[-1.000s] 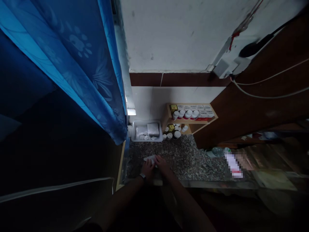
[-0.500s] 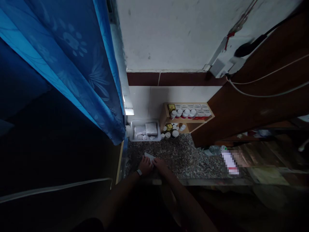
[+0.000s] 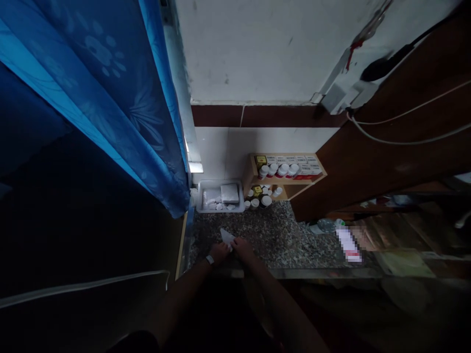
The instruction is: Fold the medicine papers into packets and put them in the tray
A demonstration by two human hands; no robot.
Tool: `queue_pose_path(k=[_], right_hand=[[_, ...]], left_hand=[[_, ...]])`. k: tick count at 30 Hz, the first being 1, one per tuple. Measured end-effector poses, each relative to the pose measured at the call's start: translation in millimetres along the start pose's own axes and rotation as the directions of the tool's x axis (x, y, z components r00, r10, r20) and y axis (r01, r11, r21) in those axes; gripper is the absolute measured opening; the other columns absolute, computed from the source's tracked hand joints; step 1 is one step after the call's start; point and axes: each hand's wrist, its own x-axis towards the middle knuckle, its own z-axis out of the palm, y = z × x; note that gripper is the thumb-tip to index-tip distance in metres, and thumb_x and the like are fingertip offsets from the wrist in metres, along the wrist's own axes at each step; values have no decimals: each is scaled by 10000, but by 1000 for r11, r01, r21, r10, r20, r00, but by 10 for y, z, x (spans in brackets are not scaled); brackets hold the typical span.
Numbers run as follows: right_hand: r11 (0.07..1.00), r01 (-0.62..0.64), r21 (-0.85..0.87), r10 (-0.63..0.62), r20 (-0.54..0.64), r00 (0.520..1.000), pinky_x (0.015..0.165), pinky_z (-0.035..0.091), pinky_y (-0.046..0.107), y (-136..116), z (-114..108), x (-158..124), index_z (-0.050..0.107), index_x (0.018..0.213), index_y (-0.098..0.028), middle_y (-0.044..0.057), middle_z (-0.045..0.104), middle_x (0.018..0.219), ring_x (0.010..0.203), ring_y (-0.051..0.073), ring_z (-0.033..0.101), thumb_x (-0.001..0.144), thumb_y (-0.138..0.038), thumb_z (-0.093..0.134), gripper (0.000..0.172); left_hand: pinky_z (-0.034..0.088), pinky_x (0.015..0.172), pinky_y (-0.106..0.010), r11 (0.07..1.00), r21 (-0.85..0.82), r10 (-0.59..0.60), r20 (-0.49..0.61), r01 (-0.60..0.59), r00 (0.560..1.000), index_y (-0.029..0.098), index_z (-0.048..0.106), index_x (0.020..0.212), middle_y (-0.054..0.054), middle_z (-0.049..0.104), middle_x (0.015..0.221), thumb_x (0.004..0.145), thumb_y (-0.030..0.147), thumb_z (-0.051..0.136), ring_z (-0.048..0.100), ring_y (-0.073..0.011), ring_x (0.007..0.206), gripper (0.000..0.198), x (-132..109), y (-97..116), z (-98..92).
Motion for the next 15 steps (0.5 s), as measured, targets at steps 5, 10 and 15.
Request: queue_pose_path(k=[5,10,15], right_hand=[[1000,-22,6,22,-29,999,833,338,322,-12,-10,-14,622,1068,-208,114,589,1066,1003,224,487,858,-212,460,265],[1000,-3,15,4,-66,998,856,332,322,34,37,18,633,1017,-215,84,576,1071,1018,217,480,833,-292,513,233],[978,-171,121,180,-67,981,807,356,252,75,118,160,637,935,-191,58,580,1019,954,162,511,869,-308,486,202]], left_hand=[[408,811,-282,966,-176,-201,-64,187,977,155,643,918,-104,644,974,884,175,458,560,-204,969,189,-24,-32,-18],[410,727,-234,861,-375,-405,-95,344,909,156,640,842,-44,656,867,867,150,448,582,-150,816,194,73,-74,3],[401,678,-205,682,-627,-549,-99,377,830,137,600,839,2,623,768,766,55,518,549,-119,734,137,214,-106,74]])
